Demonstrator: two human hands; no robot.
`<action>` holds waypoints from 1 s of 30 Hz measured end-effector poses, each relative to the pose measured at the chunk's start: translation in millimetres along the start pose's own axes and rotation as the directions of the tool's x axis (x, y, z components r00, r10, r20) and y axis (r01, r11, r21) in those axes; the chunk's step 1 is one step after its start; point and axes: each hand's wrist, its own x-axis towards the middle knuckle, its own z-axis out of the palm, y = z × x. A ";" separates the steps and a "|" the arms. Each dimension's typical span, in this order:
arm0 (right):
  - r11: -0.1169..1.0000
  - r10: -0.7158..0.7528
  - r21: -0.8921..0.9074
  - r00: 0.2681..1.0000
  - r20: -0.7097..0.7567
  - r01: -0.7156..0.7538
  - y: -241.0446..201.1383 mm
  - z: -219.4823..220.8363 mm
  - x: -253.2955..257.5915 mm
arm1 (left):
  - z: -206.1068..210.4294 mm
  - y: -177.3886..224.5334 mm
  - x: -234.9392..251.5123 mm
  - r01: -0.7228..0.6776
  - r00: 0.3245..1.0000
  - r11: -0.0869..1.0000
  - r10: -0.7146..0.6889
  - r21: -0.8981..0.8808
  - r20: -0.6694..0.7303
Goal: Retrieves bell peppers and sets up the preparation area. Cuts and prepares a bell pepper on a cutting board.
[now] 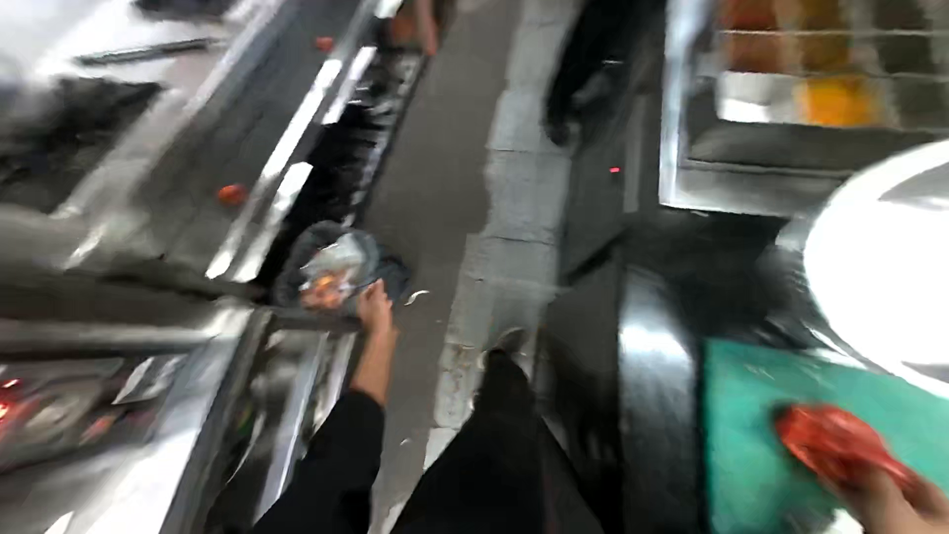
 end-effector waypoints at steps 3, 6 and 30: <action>0.986 0.166 0.058 0.977 -0.135 -0.159 -43.9 13.6 -27.3 | 81.5 -9.1 -122.1 -0.255 0.835 0.967 0.213 0.015 0.507; 0.974 0.194 0.135 0.977 -0.093 -0.181 -51.9 13.8 -42.7 | 124.4 -4.0 -254.4 -0.390 0.227 0.889 0.345 -0.239 0.911; 0.941 0.210 -0.234 0.963 -0.170 -0.246 -63.7 10.1 -43.1 | 297.5 -4.6 -401.5 -0.746 -0.577 -0.051 -0.449 -0.664 0.682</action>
